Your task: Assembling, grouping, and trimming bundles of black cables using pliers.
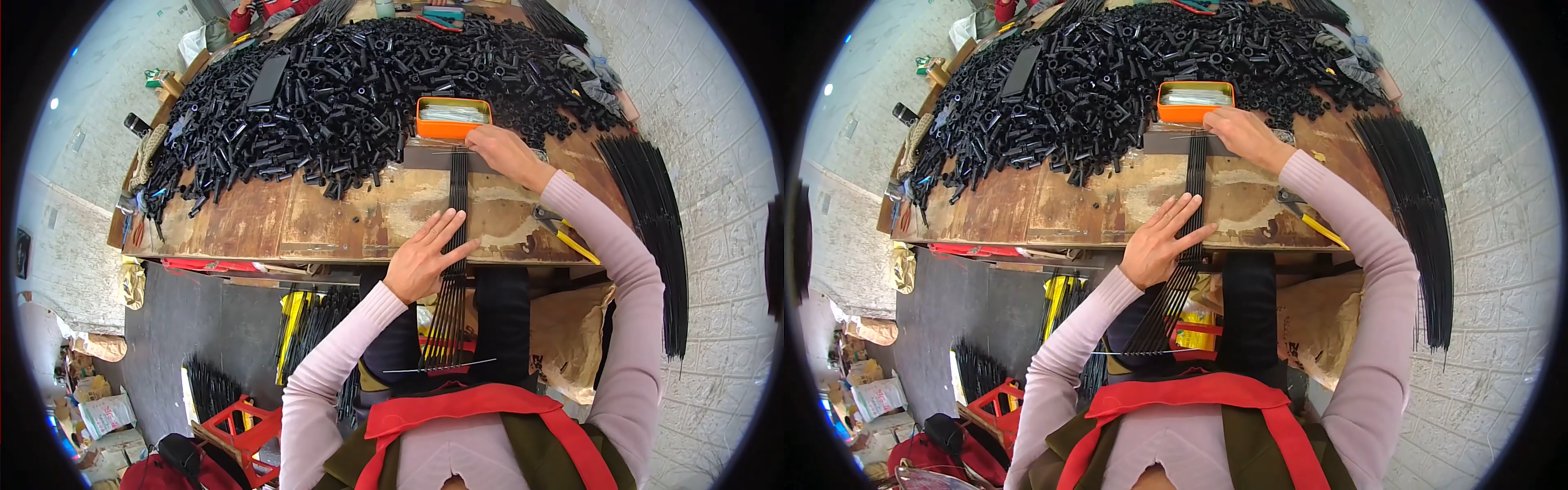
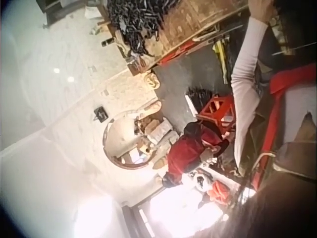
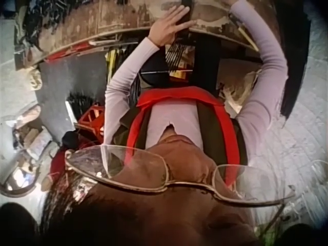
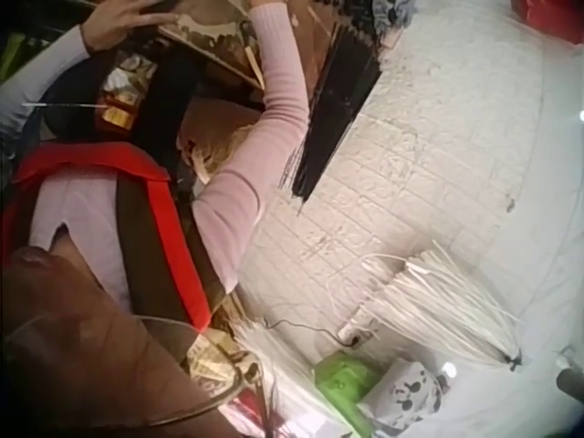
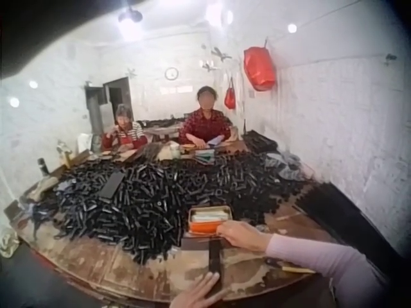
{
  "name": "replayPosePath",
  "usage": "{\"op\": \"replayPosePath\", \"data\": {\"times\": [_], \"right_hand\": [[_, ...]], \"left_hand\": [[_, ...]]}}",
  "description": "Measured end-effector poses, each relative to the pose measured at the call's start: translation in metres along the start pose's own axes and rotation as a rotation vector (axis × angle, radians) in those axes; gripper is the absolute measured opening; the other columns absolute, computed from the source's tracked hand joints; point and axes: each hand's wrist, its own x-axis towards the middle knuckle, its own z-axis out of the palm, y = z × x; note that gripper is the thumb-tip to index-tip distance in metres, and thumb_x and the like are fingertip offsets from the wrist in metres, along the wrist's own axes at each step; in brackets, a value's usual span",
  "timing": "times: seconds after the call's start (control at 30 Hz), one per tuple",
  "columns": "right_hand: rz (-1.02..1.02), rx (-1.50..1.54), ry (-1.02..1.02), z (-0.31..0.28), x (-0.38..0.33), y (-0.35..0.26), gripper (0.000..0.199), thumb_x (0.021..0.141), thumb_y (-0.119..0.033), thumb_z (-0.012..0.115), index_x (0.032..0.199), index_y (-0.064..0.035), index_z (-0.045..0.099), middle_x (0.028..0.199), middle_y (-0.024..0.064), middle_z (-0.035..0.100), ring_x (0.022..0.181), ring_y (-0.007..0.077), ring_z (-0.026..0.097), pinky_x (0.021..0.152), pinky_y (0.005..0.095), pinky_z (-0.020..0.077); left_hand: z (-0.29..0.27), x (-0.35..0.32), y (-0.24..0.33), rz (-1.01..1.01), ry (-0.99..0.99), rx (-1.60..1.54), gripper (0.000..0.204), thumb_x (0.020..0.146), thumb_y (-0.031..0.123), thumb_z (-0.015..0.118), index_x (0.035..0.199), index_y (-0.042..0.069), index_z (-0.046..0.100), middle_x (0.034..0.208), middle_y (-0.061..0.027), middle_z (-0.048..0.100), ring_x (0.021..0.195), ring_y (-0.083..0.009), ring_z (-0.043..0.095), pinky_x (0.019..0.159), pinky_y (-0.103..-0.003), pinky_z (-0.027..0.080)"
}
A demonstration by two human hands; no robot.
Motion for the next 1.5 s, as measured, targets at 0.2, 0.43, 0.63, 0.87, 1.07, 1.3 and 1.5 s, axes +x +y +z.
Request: {"op": "replayPosePath", "data": {"times": [0.2,0.43,0.63,0.87,1.07,1.3,1.5], "right_hand": [[0.130,0.048,-0.107,-0.007,-0.002,0.004,0.010,0.087,-0.005,0.058,0.096,-0.0001,0.061,0.093,0.0163,0.063,0.092,0.0330,0.061,0.082,0.0404,0.0497],[0.182,0.151,-0.084,-0.005,0.005,-0.003,0.011,0.086,-0.003,0.060,0.096,0.0011,0.062,0.092,0.0158,0.066,0.088,0.0315,0.064,0.079,0.0387,0.0514],[0.062,0.103,0.080,-0.007,-0.002,-0.001,0.015,0.085,-0.003,0.061,0.099,0.0007,0.064,0.093,0.0179,0.067,0.088,0.0322,0.066,0.077,0.0397,0.0516],[0.151,-0.054,-0.146,-0.017,0.002,0.009,0.013,0.085,-0.009,0.059,0.094,-0.0008,0.065,0.084,0.0195,0.066,0.087,0.0363,0.064,0.076,0.0446,0.0512],[0.365,0.200,-0.426,-0.095,-0.026,-0.047,0.055,0.082,-0.023,0.071,0.131,-0.0071,0.053,0.128,0.0170,0.058,0.110,0.0317,0.060,0.089,0.0417,0.0497],[0.157,0.810,-0.291,-0.020,-0.080,-0.179,0.054,0.088,-0.022,0.069,0.138,-0.0099,0.052,0.141,0.0157,0.052,0.125,0.0251,0.054,0.105,0.0363,0.0412],[0.470,0.799,-0.299,-0.073,-0.057,-0.185,0.020,0.097,-0.019,0.058,0.103,-0.0036,0.068,0.095,0.0011,0.066,0.091,0.0097,0.060,0.085,0.0272,0.0465]], "left_hand": [[0.003,-0.001,-0.001,0.014,0.013,-0.022,0.078,0.066,-0.004,0.059,0.139,0.020,0.050,0.151,-0.0190,0.035,0.141,-0.0346,0.034,0.117,-0.045,0.028],[0.004,-0.001,-0.002,0.013,-0.008,-0.009,0.082,0.063,-0.003,0.061,0.141,0.021,0.047,0.152,-0.0193,0.034,0.141,-0.0348,0.034,0.117,-0.045,0.027],[0.005,-0.003,-0.005,0.012,-0.004,-0.007,0.082,0.063,-0.003,0.062,0.140,0.020,0.048,0.152,-0.0194,0.034,0.141,-0.0347,0.033,0.117,-0.045,0.027],[0.002,0.000,-0.002,0.015,-0.010,0.036,0.085,0.063,-0.004,0.061,0.142,0.021,0.046,0.152,-0.0180,0.034,0.142,-0.0340,0.033,0.117,-0.045,0.027],[-0.047,-0.017,0.002,-0.214,-0.083,0.065,0.087,0.075,0.018,0.076,0.150,0.032,0.033,0.155,-0.0183,0.028,0.145,-0.0400,0.022,0.116,-0.055,0.021],[0.013,0.071,-0.081,0.046,-0.070,-0.401,0.036,0.093,0.018,0.061,0.129,0.010,0.059,0.146,-0.0154,0.045,0.142,-0.0320,0.032,0.117,-0.044,0.025],[0.022,0.081,-0.072,-0.001,0.128,-0.488,0.030,0.098,0.021,0.043,0.106,-0.001,0.062,0.138,-0.0183,0.053,0.135,-0.0367,0.040,0.115,-0.044,0.028]]}}
